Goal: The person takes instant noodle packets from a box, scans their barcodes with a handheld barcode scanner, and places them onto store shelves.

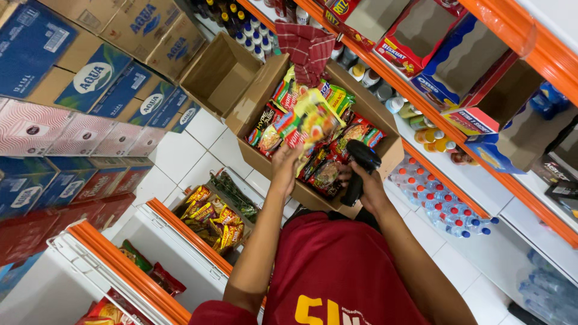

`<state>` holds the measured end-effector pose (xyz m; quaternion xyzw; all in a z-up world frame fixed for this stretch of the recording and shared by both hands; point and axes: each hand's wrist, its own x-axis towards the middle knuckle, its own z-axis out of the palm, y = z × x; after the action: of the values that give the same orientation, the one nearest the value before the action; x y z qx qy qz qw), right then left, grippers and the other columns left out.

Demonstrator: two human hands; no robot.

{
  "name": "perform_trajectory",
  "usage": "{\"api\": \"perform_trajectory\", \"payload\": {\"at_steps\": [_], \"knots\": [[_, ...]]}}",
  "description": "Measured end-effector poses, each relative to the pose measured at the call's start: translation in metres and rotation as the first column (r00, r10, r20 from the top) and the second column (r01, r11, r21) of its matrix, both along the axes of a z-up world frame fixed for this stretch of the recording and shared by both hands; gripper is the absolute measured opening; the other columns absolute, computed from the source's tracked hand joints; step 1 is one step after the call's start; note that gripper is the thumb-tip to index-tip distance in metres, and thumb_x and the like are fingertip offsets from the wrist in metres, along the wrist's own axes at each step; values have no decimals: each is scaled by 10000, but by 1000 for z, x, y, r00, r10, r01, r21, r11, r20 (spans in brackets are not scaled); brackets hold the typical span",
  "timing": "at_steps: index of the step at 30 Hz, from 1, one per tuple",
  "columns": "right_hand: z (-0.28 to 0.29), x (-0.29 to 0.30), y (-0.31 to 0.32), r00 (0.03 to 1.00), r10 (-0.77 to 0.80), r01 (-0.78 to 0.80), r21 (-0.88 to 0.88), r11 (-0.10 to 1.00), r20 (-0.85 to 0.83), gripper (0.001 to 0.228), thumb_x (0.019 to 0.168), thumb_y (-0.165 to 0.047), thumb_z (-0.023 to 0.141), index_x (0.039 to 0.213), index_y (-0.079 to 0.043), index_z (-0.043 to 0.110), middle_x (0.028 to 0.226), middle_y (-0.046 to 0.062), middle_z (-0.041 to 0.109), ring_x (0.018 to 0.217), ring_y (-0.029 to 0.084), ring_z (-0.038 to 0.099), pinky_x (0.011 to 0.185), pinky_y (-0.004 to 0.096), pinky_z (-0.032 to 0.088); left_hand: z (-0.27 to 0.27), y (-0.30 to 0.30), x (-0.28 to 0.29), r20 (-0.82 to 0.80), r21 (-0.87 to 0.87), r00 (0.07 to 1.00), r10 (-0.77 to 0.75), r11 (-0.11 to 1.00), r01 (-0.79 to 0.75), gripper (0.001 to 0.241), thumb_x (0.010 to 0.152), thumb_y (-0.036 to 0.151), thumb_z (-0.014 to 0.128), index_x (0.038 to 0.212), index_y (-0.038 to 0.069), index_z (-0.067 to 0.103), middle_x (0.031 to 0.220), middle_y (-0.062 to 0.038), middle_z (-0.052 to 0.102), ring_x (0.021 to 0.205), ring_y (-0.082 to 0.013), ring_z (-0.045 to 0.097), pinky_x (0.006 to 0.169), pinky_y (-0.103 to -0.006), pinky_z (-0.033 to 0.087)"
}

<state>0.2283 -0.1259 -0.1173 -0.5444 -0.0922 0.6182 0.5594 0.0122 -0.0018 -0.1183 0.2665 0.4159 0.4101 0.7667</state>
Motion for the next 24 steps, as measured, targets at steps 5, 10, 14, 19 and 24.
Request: {"api": "perform_trajectory", "payload": {"at_steps": [5, 10, 14, 19, 24], "knots": [[20, 11, 2, 983, -67, 89, 124, 988, -168, 453, 1026, -338, 609, 1345, -18, 577, 1177, 170, 726, 991, 274, 737, 789, 409, 578, -3, -17, -10, 119, 110, 953, -279, 957, 267, 354, 979, 181, 728, 1266, -8, 646, 1161, -111, 723, 984, -180, 673, 885, -318, 557], [13, 21, -2, 985, -26, 60, 199, 978, -169, 477, 1010, -283, 653, 1404, -43, 529, 1317, 130, 657, 1138, 253, 686, 964, 429, 573, -3, -25, 0, 186, 149, 726, -662, 749, 646, 322, 1043, 204, 699, 1276, -13, 653, 1137, -99, 703, 1001, -176, 678, 912, -330, 566], [11, 13, -7, 974, -130, 145, 71, 987, -184, 563, 884, -283, 727, 1390, -160, 512, 1276, 121, 644, 1085, 268, 677, 892, 463, 574, 23, -29, 23, -85, 164, 674, -734, 657, 736, 358, 1053, 231, 670, 1314, -14, 667, 1126, -85, 689, 936, -142, 649, 844, -309, 552], [48, 4, -5, 990, -136, 122, 345, 931, 18, 635, 831, -149, 843, 1373, -51, 527, 1261, 117, 641, 1107, 238, 676, 927, 397, 591, 63, -39, 31, -124, 403, 895, -429, 802, 440, 559, 970, 192, 666, 1453, -20, 483, 1238, -164, 680, 1086, -269, 678, 880, -392, 559], [98, -7, 3, 883, -213, 100, 276, 956, 418, 586, 799, -12, 840, 1328, -35, 588, 1188, 88, 679, 1036, 171, 665, 900, 320, 566, 65, -43, 29, 432, -39, 834, -344, 916, 398, 582, 1019, 396, 462, 1469, 28, 426, 1349, -164, 656, 1196, -310, 690, 990, -499, 583]]}}
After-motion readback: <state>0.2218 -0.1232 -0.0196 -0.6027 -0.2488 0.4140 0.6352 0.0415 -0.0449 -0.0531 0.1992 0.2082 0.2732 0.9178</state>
